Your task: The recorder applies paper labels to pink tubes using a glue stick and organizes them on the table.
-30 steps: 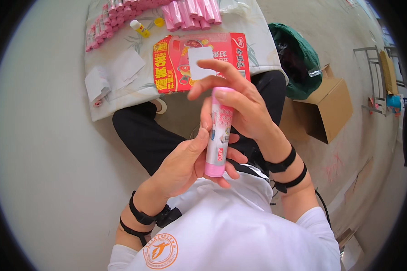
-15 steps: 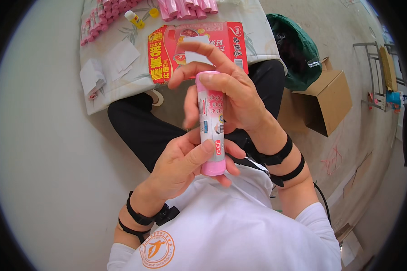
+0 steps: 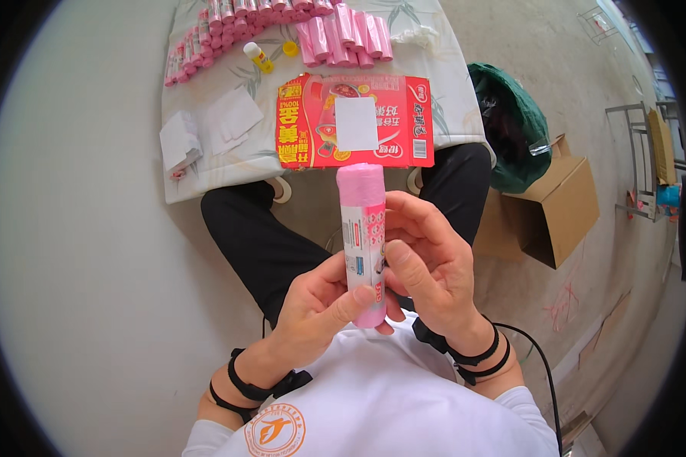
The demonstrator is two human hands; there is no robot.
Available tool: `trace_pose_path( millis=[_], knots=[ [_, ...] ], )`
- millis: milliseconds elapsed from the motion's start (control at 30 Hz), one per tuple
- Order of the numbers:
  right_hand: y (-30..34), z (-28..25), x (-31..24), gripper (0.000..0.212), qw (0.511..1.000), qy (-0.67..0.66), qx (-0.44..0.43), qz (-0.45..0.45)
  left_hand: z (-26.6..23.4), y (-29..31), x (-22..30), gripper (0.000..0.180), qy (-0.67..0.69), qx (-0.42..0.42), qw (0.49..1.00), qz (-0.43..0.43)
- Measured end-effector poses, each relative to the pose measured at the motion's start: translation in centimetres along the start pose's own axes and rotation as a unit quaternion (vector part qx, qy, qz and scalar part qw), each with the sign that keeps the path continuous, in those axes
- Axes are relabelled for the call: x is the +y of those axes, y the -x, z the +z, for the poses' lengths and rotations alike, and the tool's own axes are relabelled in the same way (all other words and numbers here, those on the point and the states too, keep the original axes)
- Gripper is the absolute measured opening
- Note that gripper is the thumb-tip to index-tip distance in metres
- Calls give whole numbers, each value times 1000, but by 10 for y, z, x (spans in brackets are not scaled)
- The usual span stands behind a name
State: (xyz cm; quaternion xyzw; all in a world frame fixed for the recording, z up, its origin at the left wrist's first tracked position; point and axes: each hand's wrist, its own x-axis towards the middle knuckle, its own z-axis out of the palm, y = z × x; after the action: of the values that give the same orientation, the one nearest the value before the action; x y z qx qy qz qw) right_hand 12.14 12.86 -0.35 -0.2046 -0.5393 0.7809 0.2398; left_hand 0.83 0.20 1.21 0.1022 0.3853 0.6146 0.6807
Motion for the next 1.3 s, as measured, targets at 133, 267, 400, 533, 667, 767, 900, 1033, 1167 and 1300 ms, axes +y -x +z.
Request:
trace_pose_path(
  millis=[133, 267, 400, 533, 667, 767, 900, 1033, 1167, 1300],
  knots=[
    [-1, 1, -2, 48, 999, 31, 29, -13, 0, 2, 2, 44, -1, 0, 1000, -6],
    [-4, 2, -6, 60, 998, 37, 51, -7, -2, 4, -1, 44, -14, 3, 999, -34],
    [-2, 5, -5, 63, 994, 80, 71, 22, -3, 2, -6, 43, -37, 28, 997, -60],
    [-2, 6, 0, 63, 993, 82, 85, 27, -8, 1, -9, 44, -37, 23, 996, -75],
    [-3, 6, 1, 64, 991, 89, 98, 28, -8, -2, -10, 43, -37, 22, 997, -66],
    [-4, 6, 1, 65, 989, 101, 102, 21, -7, -3, -11, 44, -33, 17, 997, -61],
    [-5, 5, 0, 59, 994, 60, 88, 23, -9, -2, -14, 43, -34, 29, 998, -48],
    [-21, -16, 0, 40, 908, 346, 22, -234, -13, 0, -9, 45, -63, 31, 997, -20],
    [-29, -40, -8, 28, 844, 452, -101, -271, -14, 1, 0, 51, -75, 58, 995, -21],
    [-30, -43, -10, 30, 847, 441, -106, -277, -15, 1, 4, 52, -98, 80, 992, -4]
  ],
)
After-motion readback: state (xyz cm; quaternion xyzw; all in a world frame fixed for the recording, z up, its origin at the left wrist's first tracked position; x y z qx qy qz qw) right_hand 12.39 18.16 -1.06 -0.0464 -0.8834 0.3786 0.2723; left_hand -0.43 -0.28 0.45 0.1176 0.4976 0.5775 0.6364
